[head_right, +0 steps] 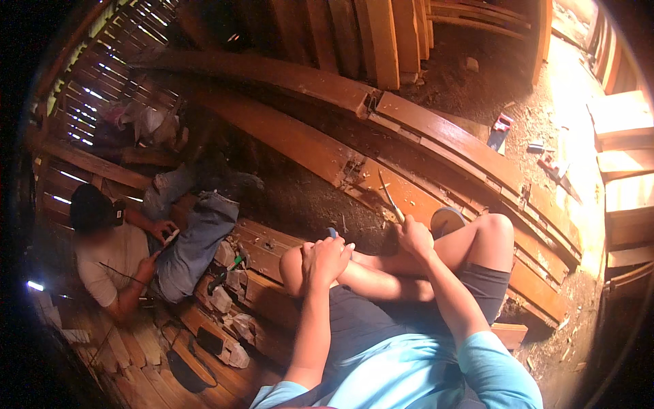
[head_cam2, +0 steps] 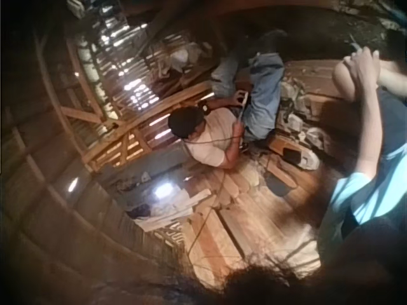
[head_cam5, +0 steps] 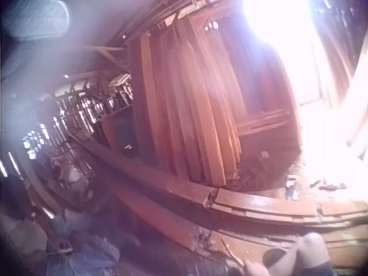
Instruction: The person sits on a wooden floor and uses a curved knife to carve a small piece of wood held in their left hand. They repeatedly scrape the surface of the wood with the blade, removing small shavings. Another person is visible in the background working on a similar task.
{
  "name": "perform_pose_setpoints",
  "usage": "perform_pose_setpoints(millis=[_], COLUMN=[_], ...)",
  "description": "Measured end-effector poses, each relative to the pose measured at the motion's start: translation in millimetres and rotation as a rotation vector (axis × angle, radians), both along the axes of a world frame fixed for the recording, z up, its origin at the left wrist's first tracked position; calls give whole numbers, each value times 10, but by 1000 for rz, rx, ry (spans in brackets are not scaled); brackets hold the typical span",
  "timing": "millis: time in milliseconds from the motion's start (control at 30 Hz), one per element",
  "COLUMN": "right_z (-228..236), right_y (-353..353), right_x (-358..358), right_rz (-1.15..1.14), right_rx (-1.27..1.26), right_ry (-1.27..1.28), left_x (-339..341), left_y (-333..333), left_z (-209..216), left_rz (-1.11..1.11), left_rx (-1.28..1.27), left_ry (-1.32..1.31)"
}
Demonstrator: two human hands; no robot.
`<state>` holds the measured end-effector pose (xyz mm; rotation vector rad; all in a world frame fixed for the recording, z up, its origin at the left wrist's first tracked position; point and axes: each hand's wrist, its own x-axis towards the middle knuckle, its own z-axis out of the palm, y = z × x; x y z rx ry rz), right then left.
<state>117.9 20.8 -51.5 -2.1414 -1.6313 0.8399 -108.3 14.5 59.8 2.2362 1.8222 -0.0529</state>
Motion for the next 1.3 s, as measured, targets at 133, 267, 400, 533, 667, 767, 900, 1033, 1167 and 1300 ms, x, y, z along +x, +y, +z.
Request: perform_pose_setpoints(millis=[133,267,400,533,667,767,900,1033,1167,1300], right_z=[46,150,156,243,220,199,132,132,128,128], right_y=[0,-12,-45,-42,-66,-79,-82,-81,-116,-114], right_x=[2,-13,-9,-26,-48,-88,-75,-91,-37,-45], right_rz=[5,5,2,64,155,193,220,258,280,285], right_rx=[-14,-55,-60,-107,-13,0,-57,-79,-72,-56], right_ry=[29,17,-18,2,-12,-24,-58,-79,-100,-110], left_x=[16,10,20,-5,4,-13,-22,-51,-4,-11], left_y=[-35,-53,-73,-114,-108,-131,-154,-172,-165,-195], left_z=[56,67,93,76,100,94,67,57,85,41], left_rz=[1,-1,0,-11,-3,24,11,18,-2,8], left_rx=[13,3,-17,4,7,5,30,45,98,101], left_ry=[45,51,70,52,72,71,55,49,60,63])
